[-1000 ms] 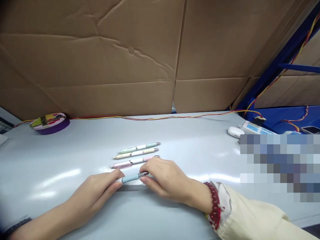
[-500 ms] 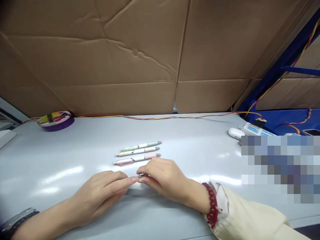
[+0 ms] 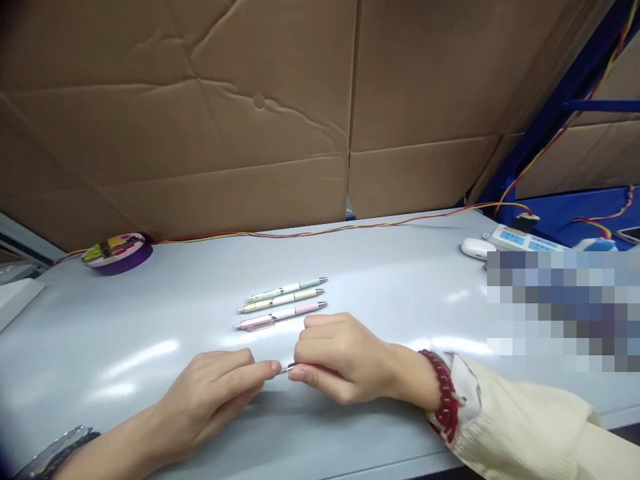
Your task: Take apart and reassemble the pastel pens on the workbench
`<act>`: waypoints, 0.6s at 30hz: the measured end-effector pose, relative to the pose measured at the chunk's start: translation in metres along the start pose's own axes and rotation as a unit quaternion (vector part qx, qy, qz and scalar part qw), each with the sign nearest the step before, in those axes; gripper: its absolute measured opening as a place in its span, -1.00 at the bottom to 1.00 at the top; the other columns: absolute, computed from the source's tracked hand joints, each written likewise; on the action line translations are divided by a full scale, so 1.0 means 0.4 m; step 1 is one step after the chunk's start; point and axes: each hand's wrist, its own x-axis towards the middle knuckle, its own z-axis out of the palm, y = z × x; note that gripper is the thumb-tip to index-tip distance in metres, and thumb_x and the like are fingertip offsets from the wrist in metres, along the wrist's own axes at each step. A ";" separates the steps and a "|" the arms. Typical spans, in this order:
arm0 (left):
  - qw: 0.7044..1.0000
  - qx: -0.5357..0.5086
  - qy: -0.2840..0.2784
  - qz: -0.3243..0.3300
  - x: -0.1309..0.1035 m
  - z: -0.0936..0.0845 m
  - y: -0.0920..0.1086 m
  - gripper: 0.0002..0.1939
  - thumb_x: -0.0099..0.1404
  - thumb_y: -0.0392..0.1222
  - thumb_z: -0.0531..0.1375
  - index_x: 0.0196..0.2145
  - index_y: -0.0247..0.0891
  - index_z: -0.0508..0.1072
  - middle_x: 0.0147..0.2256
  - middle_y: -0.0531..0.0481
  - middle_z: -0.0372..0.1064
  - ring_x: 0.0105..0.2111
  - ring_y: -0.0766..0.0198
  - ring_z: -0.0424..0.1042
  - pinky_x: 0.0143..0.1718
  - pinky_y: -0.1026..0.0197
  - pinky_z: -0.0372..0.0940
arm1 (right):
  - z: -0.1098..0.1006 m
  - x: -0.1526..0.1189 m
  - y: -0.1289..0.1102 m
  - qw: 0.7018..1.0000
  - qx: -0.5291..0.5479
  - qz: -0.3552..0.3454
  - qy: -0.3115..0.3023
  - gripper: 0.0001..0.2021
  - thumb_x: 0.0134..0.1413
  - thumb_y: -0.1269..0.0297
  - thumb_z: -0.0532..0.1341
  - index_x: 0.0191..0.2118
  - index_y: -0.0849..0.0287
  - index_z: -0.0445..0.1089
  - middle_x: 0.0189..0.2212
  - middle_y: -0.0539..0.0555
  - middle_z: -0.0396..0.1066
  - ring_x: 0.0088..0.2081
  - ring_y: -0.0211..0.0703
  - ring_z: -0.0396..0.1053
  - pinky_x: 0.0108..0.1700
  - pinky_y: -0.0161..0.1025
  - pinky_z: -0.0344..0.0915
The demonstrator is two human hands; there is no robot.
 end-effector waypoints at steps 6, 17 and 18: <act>0.985 -0.107 0.035 -0.131 -0.003 -0.004 -0.021 -0.69 0.37 -0.34 -0.06 0.03 -0.09 0.15 -0.12 0.04 0.41 -0.19 0.34 0.43 -0.26 0.38 0.29 | -0.046 -0.001 0.017 0.991 -0.104 0.085 0.002 -0.63 0.24 0.26 -0.09 -0.60 0.15 0.09 -0.67 -0.04 0.11 -0.58 -0.28 0.05 -0.49 -0.32 0.01; 0.988 -0.057 0.022 -0.145 -0.003 0.010 -0.009 -0.84 0.35 -0.26 -0.03 -0.11 -0.17 0.19 -0.46 0.12 0.36 -0.53 0.35 0.38 -0.53 0.37 0.22 | -0.018 -0.017 0.044 0.880 -0.340 0.284 -0.171 -0.53 0.17 -0.01 0.04 -0.60 0.20 0.36 -0.64 0.11 0.39 -0.59 -0.16 0.33 -0.53 -0.29 0.01; 0.987 -0.062 0.021 -0.145 -0.002 0.009 -0.009 -0.86 0.35 -0.26 -0.03 -0.13 -0.16 0.20 -0.47 0.12 0.35 -0.54 0.36 0.36 -0.55 0.38 0.21 | -0.021 -0.017 0.038 0.880 -0.349 0.283 -0.152 -0.55 0.17 -0.01 0.04 -0.57 0.20 0.37 -0.63 0.11 0.39 -0.59 -0.15 0.33 -0.54 -0.29 0.03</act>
